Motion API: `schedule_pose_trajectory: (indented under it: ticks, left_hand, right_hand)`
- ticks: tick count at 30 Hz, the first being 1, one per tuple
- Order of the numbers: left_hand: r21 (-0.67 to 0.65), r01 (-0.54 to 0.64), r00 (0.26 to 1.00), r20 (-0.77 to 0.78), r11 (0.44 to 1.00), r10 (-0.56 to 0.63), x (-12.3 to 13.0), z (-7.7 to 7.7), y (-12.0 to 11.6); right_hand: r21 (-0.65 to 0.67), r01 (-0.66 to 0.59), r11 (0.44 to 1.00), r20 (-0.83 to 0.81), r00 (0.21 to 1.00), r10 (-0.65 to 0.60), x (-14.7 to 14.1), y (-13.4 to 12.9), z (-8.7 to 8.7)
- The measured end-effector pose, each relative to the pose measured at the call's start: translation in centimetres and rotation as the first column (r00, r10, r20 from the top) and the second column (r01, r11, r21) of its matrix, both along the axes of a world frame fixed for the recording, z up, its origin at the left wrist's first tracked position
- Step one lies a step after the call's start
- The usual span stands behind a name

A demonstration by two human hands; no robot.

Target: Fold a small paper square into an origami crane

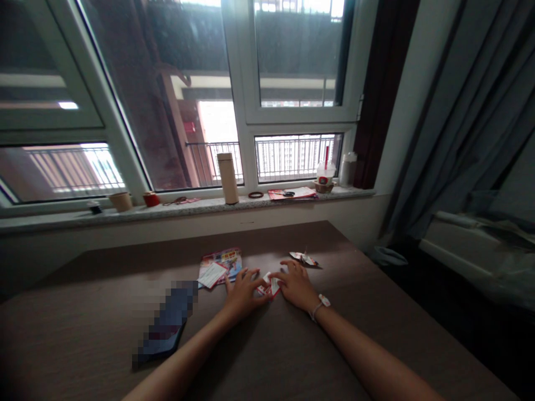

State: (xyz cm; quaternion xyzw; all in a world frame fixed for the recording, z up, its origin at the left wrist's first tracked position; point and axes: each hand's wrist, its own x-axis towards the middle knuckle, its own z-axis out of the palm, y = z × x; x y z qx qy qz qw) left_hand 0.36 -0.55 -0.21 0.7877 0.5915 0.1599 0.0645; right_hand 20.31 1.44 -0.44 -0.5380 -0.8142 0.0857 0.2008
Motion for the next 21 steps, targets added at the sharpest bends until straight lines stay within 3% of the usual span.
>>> schedule_pose_trajectory:
  ticks: [9,21]
  left_hand:
    - [-0.002,0.003,1.000,-0.003,1.000,-0.003,-0.02,-0.04,-0.04]
    - [-0.023,-0.005,1.000,-0.004,1.000,0.005,0.05,0.17,-0.09]
  right_hand:
    - [-0.034,0.065,0.997,0.061,0.996,-0.063,-0.66,0.20,0.03]
    - [0.007,0.042,0.999,0.014,0.999,-0.042,-0.31,0.48,-0.31]
